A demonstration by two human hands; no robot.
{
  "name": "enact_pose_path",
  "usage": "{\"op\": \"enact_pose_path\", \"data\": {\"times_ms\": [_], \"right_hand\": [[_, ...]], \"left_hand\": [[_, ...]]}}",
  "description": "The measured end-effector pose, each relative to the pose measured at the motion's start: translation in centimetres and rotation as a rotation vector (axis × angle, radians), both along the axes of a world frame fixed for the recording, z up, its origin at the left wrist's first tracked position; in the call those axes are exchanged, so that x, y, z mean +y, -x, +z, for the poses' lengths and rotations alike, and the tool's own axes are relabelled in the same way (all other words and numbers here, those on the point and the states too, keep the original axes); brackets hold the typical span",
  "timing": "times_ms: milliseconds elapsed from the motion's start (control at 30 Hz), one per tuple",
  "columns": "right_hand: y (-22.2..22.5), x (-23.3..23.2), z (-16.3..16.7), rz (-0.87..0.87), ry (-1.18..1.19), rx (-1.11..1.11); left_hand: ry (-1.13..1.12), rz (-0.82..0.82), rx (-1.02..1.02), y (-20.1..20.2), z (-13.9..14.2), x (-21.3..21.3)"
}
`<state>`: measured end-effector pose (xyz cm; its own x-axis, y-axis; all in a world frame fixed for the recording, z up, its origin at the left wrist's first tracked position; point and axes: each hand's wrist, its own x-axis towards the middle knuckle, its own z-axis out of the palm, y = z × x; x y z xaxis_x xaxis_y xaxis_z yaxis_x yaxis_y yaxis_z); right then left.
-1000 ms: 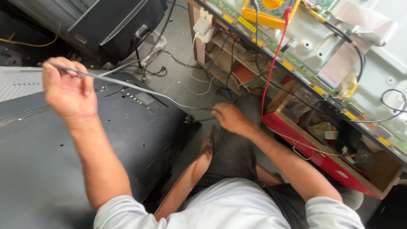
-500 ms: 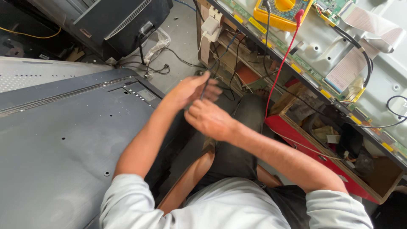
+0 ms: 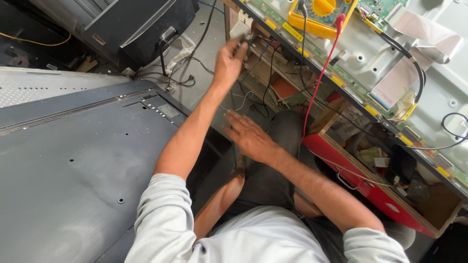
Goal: The person sits at a repair bench with a disassembled TV chassis and uses multimeter probes to test points on the circuit board, repositioning the probes across several components. They then handle a flat ribbon cable and lift the TV panel aside.
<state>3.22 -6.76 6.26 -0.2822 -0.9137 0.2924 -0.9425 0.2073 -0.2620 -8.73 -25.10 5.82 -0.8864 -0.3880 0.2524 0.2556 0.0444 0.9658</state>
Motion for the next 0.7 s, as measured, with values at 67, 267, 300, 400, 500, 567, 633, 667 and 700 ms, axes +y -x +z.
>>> {"op": "enact_pose_path", "data": {"times_ms": [67,267,300,400,500,567,633,667,700], "right_hand": [[0.3,0.3,-0.7,-0.041,-0.001,-0.096],[1.1,1.8,-3.9,-0.141,-0.004,-0.236],[1.4,2.0,-4.4,-0.151,-0.015,-0.25],[1.9,2.7,-5.5,-0.193,-0.007,-0.293],[2.4,3.0,-6.1,-0.214,0.018,-0.301],[2.6,3.0,-6.2,-0.216,0.023,-0.306],[2.8,3.0,-6.5,-0.228,0.039,-0.312],[2.9,3.0,-6.6,-0.232,0.049,-0.317],[3.0,3.0,-6.6,-0.233,0.059,-0.321]], "left_hand": [[0.176,0.1,0.084,0.6,1.0,-0.7],[0.56,0.251,0.24,2.6,4.2,-2.4],[0.614,0.267,0.291,2.9,4.4,-2.6],[0.625,0.233,0.282,4.1,4.7,-3.0],[0.629,0.224,0.223,5.1,4.5,-3.1],[0.655,0.244,0.304,5.2,4.3,-3.1],[0.702,0.235,0.336,5.5,4.2,-3.0],[0.735,0.226,0.324,5.6,4.2,-3.1],[0.768,0.219,0.312,5.7,4.2,-3.2]]}}
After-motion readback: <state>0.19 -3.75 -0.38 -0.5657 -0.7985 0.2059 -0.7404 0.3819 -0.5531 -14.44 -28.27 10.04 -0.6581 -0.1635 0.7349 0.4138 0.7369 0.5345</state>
